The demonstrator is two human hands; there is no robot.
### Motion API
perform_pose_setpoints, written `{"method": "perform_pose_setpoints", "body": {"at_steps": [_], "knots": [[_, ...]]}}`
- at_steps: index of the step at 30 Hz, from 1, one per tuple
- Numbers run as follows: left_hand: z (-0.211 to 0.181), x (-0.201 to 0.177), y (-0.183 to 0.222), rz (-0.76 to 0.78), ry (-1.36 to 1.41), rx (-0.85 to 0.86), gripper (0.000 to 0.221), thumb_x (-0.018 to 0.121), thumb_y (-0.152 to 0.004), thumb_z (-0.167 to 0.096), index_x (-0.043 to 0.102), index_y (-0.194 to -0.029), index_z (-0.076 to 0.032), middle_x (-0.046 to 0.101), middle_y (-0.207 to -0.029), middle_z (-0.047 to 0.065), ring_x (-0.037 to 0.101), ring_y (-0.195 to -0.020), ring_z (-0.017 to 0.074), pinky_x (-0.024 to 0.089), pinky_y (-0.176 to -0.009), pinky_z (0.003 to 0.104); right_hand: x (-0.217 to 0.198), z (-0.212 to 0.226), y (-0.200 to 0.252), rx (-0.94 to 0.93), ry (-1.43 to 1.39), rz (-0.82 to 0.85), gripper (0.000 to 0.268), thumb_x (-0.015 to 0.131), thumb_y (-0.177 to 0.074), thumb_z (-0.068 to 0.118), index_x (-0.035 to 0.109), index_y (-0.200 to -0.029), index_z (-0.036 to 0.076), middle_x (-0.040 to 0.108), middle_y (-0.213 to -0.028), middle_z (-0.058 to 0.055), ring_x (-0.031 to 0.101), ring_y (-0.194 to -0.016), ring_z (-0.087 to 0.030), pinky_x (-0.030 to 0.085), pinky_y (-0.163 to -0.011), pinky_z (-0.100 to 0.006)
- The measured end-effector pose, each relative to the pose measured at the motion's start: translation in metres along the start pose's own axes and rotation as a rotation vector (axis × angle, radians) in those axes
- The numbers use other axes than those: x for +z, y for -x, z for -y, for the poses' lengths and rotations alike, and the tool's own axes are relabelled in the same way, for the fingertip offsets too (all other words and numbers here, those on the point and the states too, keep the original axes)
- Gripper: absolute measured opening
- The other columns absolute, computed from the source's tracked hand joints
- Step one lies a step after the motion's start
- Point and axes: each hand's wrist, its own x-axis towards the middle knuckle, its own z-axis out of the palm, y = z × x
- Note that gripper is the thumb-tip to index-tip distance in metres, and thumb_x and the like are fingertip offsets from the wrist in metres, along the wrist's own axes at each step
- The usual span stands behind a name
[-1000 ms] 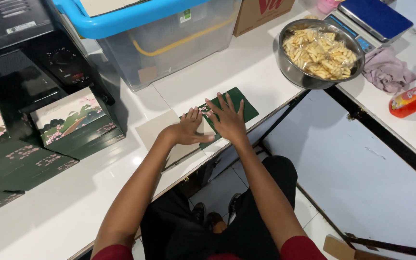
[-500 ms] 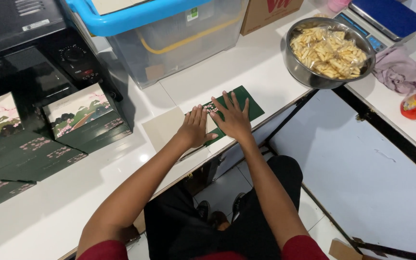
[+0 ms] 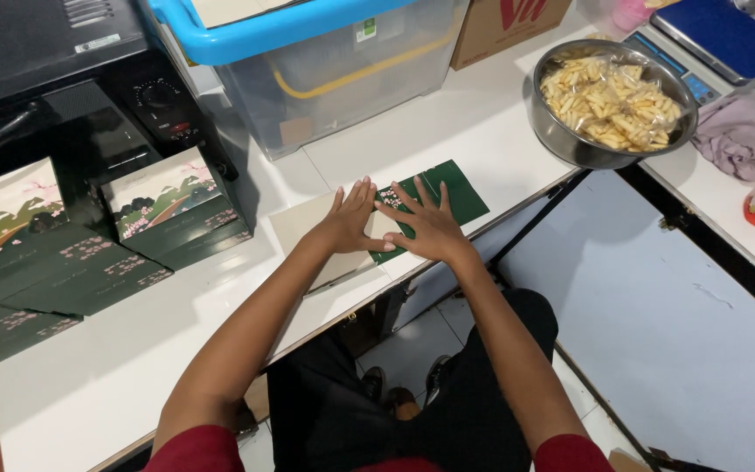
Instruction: Assembling cardboard boxes by folding flaps and interlocking them at a prep counter.
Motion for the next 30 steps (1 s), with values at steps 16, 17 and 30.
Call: {"method": "perform_pose_setpoints", "body": {"at_steps": [16, 17, 30], "knots": [[0.067, -0.014, 0.012, -0.475, 0.214, -0.177, 0.060, 0.084, -0.083, -0.022, 0.062, -0.136, -0.008, 0.065, -0.117, 0.019, 0.063, -0.116, 0.0363, 0.048, -0.097, 0.045, -0.006, 0.004, -0.011, 0.110, 0.000, 0.024, 0.063, 0.039, -0.096, 0.076, 0.035, -0.155, 0.052, 0.016, -0.172, 0.002, 0.007, -0.158, -0.034, -0.005, -0.123, -0.066], [0.065, -0.017, 0.015, -0.486, 0.188, -0.175, 0.061, 0.086, -0.080, -0.020, 0.062, -0.136, -0.011, 0.066, -0.114, 0.016, 0.062, -0.115, 0.0345, 0.043, -0.096, 0.044, -0.005, 0.004, -0.012, 0.122, 0.016, 0.027, 0.064, 0.037, -0.096, 0.077, 0.036, -0.154, 0.051, 0.016, -0.172, 0.003, 0.008, -0.158, -0.033, -0.004, -0.124, -0.065], [0.029, -0.005, 0.033, -0.309, 0.127, 0.042, 0.054, 0.058, -0.103, -0.040, 0.054, -0.148, -0.012, 0.041, -0.159, 0.020, 0.037, -0.149, 0.0334, 0.023, -0.127, 0.044, -0.015, -0.010, -0.014, 0.159, -0.004, 0.038, 0.067, 0.031, -0.096, 0.079, 0.034, -0.156, 0.049, 0.016, -0.172, 0.001, 0.006, -0.159, -0.031, -0.008, -0.124, -0.063]]}}
